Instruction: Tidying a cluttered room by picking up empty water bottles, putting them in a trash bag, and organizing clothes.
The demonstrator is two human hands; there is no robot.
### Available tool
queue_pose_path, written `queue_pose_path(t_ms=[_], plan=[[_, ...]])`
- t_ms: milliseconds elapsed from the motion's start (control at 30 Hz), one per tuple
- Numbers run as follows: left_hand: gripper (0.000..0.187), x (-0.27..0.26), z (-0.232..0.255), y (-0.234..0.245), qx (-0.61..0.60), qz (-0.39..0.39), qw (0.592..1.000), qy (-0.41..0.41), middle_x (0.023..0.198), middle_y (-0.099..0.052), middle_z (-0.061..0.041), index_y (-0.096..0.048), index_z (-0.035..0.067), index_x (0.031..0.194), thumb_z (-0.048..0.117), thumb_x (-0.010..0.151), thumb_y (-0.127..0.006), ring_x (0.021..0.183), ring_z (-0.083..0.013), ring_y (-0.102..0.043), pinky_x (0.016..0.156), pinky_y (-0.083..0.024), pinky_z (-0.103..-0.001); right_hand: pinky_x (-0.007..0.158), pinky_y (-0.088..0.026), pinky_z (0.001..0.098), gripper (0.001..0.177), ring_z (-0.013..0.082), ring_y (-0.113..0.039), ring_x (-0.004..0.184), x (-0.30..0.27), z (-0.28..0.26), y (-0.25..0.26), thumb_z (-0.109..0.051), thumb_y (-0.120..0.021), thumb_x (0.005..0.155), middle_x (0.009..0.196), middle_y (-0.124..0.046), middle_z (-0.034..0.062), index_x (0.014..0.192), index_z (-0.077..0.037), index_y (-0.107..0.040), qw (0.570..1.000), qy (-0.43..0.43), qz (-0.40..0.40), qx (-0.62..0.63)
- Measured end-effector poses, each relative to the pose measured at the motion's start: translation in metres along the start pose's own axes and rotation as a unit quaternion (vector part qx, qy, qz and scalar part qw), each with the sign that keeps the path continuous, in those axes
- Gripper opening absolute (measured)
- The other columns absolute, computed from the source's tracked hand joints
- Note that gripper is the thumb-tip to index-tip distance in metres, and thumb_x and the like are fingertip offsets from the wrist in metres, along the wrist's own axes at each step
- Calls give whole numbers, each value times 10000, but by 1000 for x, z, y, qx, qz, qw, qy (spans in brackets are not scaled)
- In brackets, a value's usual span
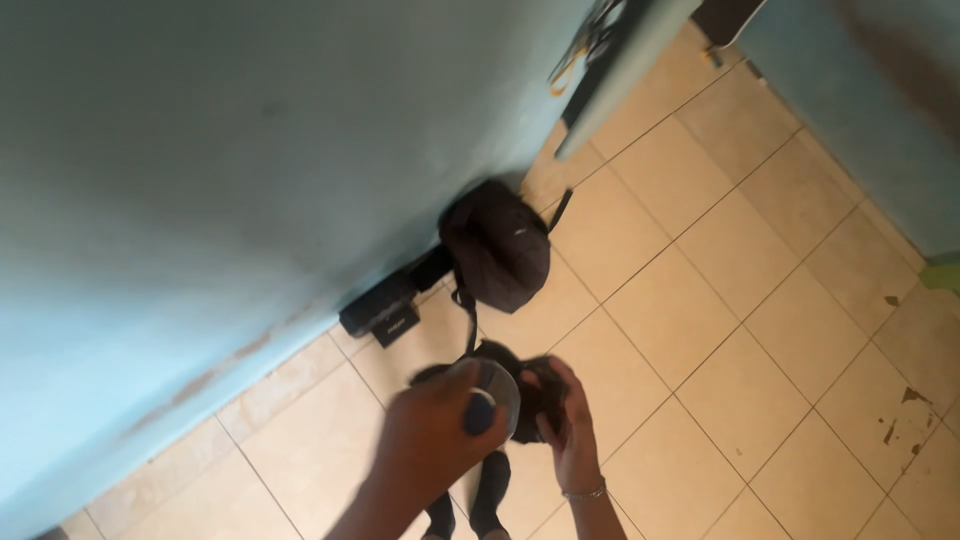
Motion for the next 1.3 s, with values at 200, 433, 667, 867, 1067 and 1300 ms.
queue_pose_path(t_ms=[200,433,667,867,1067,1300], plan=[[411,-25,-9,-111,114,-89,988,-53,840,-686,-86,-630,47,1029,385,857,-790,610,-208,-657,568,-521,-325,932,-413,316,731,278,-570,1223,-75,-54,-21,-458,-496,855,1349,-691,203,1491,-97,-482,997,7,-56,51],[448,-45,61,-91,-68,-248,966,-3,1001,-744,-25,-580,110,1211,215,824,-779,644,-167,-726,628,-571,-326,401,-242,202,665,67,-339,488,-108,-64,29,105,-587,852,1255,-728,183,1480,-81,-477,986,61,-41,147],[721,-67,101,-104,-180,-237,952,-73,1054,-724,-87,-437,90,1440,173,820,-795,861,-206,-710,714,-588,-298,817,-554,272,678,158,-698,894,-144,-103,64,-3,-841,721,1078,-764,70,1356,-133,-639,980,119,44,-153],[901,-67,120,-104,-280,-355,888,-84,1322,-685,-137,-186,168,1617,20,798,-534,1009,-215,-703,836,-555,-304,612,-557,211,545,87,-662,687,-163,-118,99,-90,-901,701,910,-763,18,1215,-148,-730,924,248,122,-266],[266,-50,134,-101,-204,-268,938,-85,1299,-644,-1,-727,42,1105,120,861,-658,724,-115,-733,704,-589,-243,463,-477,179,357,57,-554,536,-183,-122,119,-43,-880,665,978,-790,43,1011,-105,-823,900,297,174,-268],[1072,-26,11,-197,213,-132,967,53,1608,-185,-289,-157,107,1614,554,822,-724,1480,-485,-192,1085,-348,-608,377,-432,199,352,94,-487,445,-199,-116,202,125,-763,778,669,-665,47,1062,-83,-767,939,252,182,-145]])
Point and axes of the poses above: each hand's wrist, its own x-axis towards the middle knuckle, its own y-axis out of the back of the hand, z = x × y, the point moved 4 cm from there along x, towards the middle knuckle
